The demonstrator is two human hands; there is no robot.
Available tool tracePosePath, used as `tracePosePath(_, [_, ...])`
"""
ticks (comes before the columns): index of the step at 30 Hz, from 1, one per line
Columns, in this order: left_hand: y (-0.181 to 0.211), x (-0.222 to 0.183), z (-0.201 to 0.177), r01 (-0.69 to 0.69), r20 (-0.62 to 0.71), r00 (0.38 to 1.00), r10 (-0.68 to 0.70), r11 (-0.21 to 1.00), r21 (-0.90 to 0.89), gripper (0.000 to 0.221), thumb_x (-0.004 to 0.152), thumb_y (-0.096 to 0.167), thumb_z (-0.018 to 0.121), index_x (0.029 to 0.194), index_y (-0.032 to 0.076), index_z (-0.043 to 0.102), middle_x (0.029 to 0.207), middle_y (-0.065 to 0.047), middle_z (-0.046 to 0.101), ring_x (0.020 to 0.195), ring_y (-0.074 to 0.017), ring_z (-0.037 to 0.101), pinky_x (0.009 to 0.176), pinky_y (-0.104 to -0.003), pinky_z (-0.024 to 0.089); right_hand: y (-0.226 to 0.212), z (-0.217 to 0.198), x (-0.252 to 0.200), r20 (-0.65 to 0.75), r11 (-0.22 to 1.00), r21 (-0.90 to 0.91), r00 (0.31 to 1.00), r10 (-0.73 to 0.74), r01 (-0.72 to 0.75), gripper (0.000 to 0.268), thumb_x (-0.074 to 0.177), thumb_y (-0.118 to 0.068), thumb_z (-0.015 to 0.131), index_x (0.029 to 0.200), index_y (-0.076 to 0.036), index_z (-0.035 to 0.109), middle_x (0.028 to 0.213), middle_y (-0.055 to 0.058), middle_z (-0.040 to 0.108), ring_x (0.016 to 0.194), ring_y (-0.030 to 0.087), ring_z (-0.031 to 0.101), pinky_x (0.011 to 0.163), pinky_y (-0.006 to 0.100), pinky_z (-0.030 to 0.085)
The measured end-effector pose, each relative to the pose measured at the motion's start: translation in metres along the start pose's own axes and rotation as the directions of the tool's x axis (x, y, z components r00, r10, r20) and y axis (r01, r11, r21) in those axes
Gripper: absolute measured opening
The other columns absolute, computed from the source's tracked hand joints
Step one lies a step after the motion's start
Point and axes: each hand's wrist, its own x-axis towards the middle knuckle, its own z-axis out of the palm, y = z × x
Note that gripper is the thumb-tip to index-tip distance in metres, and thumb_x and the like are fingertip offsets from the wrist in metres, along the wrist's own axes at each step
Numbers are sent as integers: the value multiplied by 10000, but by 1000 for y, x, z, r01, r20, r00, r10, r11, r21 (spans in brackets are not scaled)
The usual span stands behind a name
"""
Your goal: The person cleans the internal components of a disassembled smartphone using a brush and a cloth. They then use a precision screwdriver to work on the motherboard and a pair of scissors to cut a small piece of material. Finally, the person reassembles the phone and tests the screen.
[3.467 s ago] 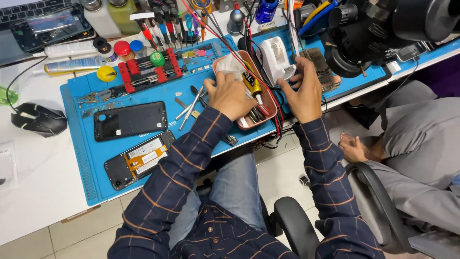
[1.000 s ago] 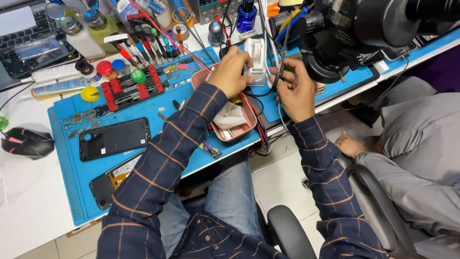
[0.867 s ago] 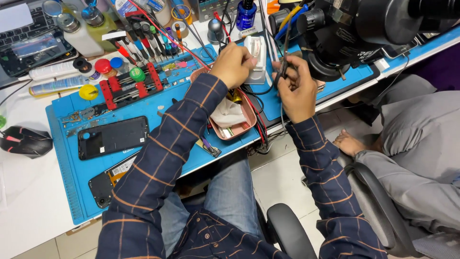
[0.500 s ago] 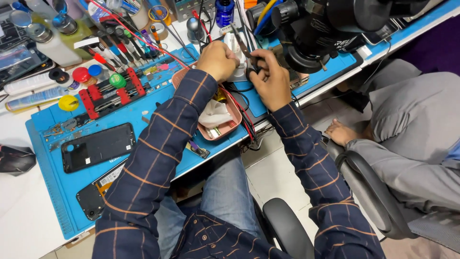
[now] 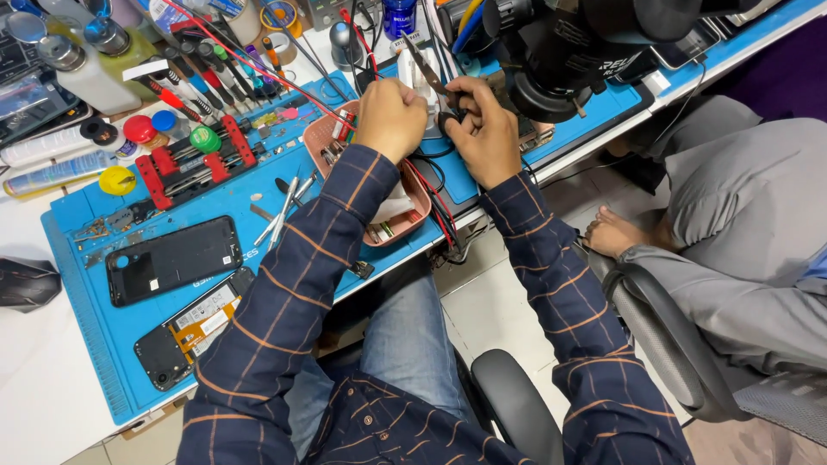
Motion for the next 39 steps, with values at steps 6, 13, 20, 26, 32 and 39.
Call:
tracePosePath(6, [-9, -3, 7, -39, -81, 996, 41, 999, 25, 237, 917, 165, 636, 693, 116, 699, 889, -91, 750, 1142, -348, 621, 923, -531, 546, 8, 1, 1, -8, 1000, -14, 1000, 2, -2, 458, 965, -40, 713, 1409, -135, 648, 855, -4, 606, 588, 82, 496, 689, 285, 458])
tracePosePath(13, [3, -16, 0, 0, -10, 1000, 0, 999, 41, 341, 938, 172, 625, 607, 146, 548, 710, -70, 594, 841, -300, 548, 764, -499, 507, 6, 2, 3, -4, 1000, -11, 1000, 4, -4, 439, 974, -37, 714, 1396, -135, 648, 891, -14, 550, 589, 82, 435, 649, 283, 411])
tracePosePath(20, [59, -50, -45, 246, 224, 947, -230, 968, -44, 364, 1100, 189, 557, 738, 160, 543, 540, -89, 727, 475, -173, 778, 523, -272, 674, 5, -2, 1, -6, 999, -42, 1000, -21, 20, 428, 989, -40, 689, 1407, -110, 624, 893, 7, 549, 600, 101, 445, 643, 299, 406])
tracePosePath(26, [65, -53, -57, 385, 308, 893, -329, 912, -141, 246, 1131, 192, 603, 925, 82, 683, 647, -187, 783, 480, -200, 769, 489, -285, 661, -13, -36, -6, 125, 996, -52, 990, -70, 77, 411, 1054, -15, 717, 1454, -96, 664, 854, -29, 568, 656, 99, 459, 636, 286, 426])
tracePosePath(32, [62, -53, -61, 397, 346, 884, -313, 895, -205, 250, 1122, 140, 569, 1146, -23, 757, 674, -231, 781, 468, -231, 757, 490, -314, 705, -34, -85, -19, 436, 939, 166, 877, 204, -301, 304, 1027, 37, 758, 1324, -24, 728, 746, -40, 588, 716, 41, 642, 951, 254, 692])
tracePosePath(39, [48, -51, -55, 358, 351, 896, -272, 910, -208, 359, 1162, 215, 478, 956, 43, 717, 670, -239, 775, 487, -241, 776, 447, -284, 636, -11, -107, -22, 431, 931, 191, 879, 204, -310, 181, 1049, -61, 767, 1207, 26, 748, 602, -59, 365, 577, 42, 394, 800, 202, 567])
